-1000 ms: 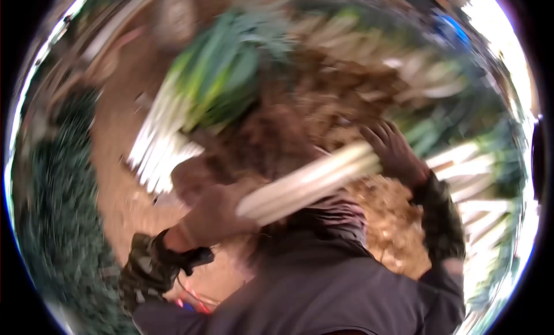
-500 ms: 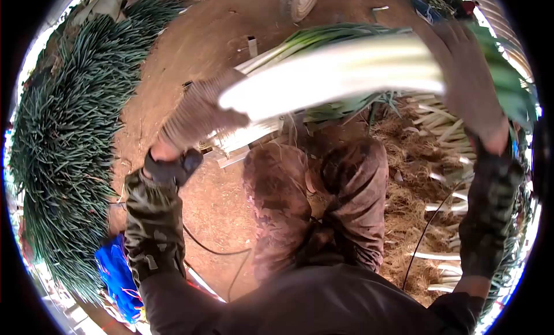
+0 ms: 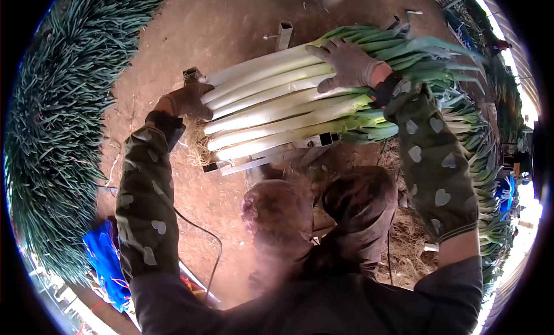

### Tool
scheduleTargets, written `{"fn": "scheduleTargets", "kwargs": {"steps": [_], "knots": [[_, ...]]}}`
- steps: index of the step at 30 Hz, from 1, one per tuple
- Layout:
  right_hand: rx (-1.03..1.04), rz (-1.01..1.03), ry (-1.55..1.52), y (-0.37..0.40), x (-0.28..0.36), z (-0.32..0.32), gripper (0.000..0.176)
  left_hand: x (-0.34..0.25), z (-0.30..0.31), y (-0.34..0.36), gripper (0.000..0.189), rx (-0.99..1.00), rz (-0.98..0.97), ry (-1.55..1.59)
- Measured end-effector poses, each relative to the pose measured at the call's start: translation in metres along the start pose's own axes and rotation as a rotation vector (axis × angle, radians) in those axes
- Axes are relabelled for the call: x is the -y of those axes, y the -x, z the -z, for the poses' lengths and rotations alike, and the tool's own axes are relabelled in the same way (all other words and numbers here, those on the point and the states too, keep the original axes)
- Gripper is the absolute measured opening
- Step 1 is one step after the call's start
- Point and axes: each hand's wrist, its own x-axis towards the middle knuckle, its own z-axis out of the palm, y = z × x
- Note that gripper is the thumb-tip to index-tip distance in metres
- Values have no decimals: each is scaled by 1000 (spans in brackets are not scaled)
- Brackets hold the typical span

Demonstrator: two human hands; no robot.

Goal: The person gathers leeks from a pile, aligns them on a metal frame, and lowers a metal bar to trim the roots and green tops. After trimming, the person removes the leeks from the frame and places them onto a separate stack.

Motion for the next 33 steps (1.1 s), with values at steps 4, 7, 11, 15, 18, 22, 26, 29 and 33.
{"fn": "scheduleTargets", "kwargs": {"steps": [4, 7, 11, 15, 18, 22, 26, 29, 33], "knots": [[26, -23, 84, -3, 9, 0, 108, -14, -16, 17, 72, -329, 8, -305], [22, -64, 138, -4, 16, -3, 103, -45, -37, 50, 80, -981, 63, -747], [58, -25, 108, -15, 19, -5, 98, -83, -108, 30, 85, -876, 146, -752], [51, -50, 151, -9, 27, -2, 95, -102, -139, -11, 92, -710, 190, -507], [107, -60, 154, -8, 32, -3, 94, -94, -136, -18, 93, -658, 173, -566], [89, -53, 69, -2, 35, -1, 93, -68, -136, -27, 97, -727, 97, -642], [179, -79, 29, -12, 42, 8, 93, -87, -117, -34, 90, -548, 228, -573], [80, -59, 166, -11, 40, -6, 93, -83, -135, -74, 80, -772, 2, -651], [168, 18, 140, 11, 19, 13, 84, -88, -134, -71, 83, -693, -12, -604]]}}
